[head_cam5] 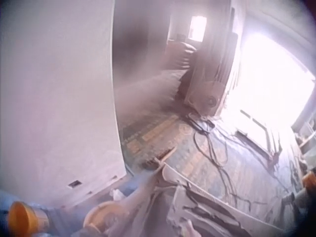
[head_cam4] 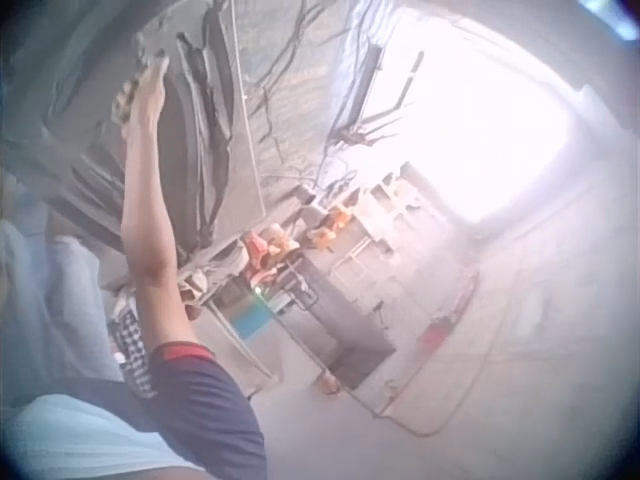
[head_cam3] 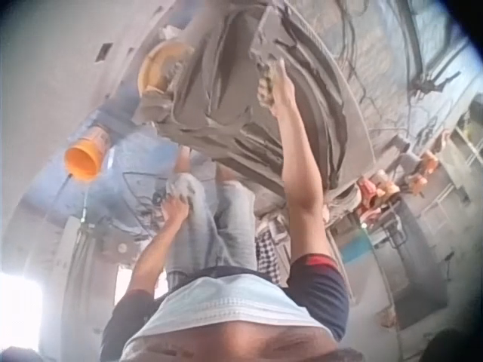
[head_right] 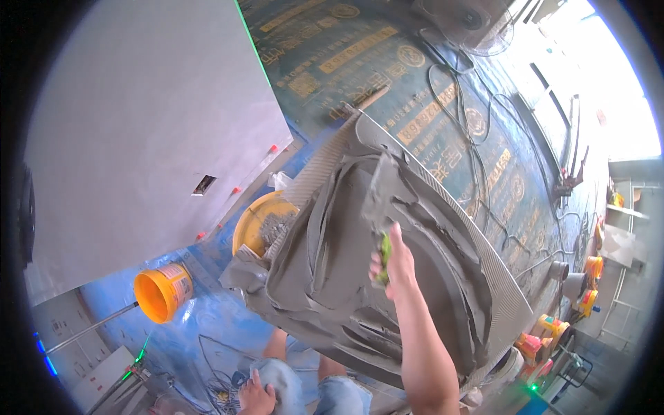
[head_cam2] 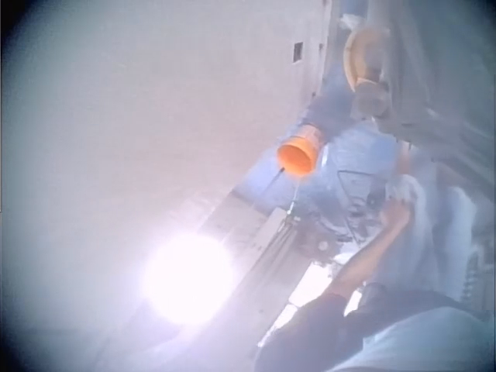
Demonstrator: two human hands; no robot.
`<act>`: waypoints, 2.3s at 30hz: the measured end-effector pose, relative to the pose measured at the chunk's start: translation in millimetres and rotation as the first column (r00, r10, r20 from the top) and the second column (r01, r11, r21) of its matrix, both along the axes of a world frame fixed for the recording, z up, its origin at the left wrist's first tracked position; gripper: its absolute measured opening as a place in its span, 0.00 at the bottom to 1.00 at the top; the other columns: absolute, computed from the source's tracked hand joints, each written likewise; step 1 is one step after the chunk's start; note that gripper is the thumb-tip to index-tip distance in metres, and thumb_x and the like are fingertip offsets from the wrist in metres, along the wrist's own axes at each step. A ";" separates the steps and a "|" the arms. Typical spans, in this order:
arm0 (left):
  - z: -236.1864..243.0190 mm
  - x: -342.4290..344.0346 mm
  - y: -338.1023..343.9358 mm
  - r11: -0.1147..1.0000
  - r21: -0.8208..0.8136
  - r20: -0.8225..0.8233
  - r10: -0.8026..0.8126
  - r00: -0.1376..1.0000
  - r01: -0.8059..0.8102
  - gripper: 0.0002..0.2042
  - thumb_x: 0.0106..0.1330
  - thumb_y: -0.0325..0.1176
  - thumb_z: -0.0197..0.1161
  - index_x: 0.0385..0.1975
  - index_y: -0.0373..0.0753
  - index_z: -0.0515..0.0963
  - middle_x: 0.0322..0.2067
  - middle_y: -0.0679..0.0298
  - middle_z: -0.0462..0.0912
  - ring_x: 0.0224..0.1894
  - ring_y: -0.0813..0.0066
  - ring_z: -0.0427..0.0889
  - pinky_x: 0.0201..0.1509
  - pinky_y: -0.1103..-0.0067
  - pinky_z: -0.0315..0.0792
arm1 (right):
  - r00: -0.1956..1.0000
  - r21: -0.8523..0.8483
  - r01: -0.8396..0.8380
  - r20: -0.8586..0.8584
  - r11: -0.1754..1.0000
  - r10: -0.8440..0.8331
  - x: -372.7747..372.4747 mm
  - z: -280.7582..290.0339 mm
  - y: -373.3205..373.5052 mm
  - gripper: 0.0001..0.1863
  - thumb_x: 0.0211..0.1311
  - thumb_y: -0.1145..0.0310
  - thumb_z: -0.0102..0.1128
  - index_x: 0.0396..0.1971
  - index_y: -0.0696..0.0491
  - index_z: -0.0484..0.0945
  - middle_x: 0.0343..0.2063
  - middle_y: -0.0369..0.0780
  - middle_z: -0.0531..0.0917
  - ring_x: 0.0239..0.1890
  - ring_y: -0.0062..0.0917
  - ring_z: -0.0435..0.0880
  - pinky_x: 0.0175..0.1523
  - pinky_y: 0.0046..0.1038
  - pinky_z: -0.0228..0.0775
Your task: The person scoops mortar from a bucket with a trowel and spreads it across the back of a large tile.
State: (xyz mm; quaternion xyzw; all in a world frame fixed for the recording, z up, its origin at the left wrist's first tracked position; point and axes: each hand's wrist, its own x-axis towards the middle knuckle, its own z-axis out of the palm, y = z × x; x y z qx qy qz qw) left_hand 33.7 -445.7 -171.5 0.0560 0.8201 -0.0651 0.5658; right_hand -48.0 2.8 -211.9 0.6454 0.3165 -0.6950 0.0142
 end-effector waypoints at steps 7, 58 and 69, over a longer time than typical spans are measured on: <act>-8.0 -1.6 -5.9 0.999 -0.005 -0.120 -0.042 0.992 0.042 0.36 0.64 0.48 0.53 0.67 0.31 0.54 0.49 0.44 0.77 0.52 0.47 0.76 0.59 0.61 0.66 | 0.738 0.027 -0.675 0.031 0.737 0.675 -31.7 16.4 20.4 0.30 0.66 0.36 0.46 0.31 0.53 0.66 0.17 0.37 0.74 0.17 0.23 0.73 0.24 0.30 0.68; -2.6 -25.2 -12.7 0.986 0.048 -0.069 0.165 0.984 -0.162 0.36 0.63 0.45 0.54 0.67 0.31 0.54 0.49 0.43 0.76 0.50 0.46 0.76 0.60 0.61 0.64 | -0.117 0.104 -0.972 0.560 -0.210 0.820 -159.8 117.4 15.2 0.27 0.70 0.48 0.46 0.45 0.61 0.74 0.40 0.58 0.81 0.48 0.53 0.79 0.52 0.46 0.69; -9.8 -20.5 -7.1 0.988 0.042 -0.035 0.148 0.988 -0.146 0.36 0.63 0.46 0.54 0.67 0.31 0.54 0.50 0.44 0.77 0.50 0.46 0.76 0.59 0.61 0.64 | 0.142 0.314 -0.931 0.783 -0.187 0.606 -235.8 -0.4 63.6 0.27 0.70 0.47 0.42 0.46 0.57 0.76 0.41 0.57 0.81 0.49 0.52 0.79 0.53 0.47 0.70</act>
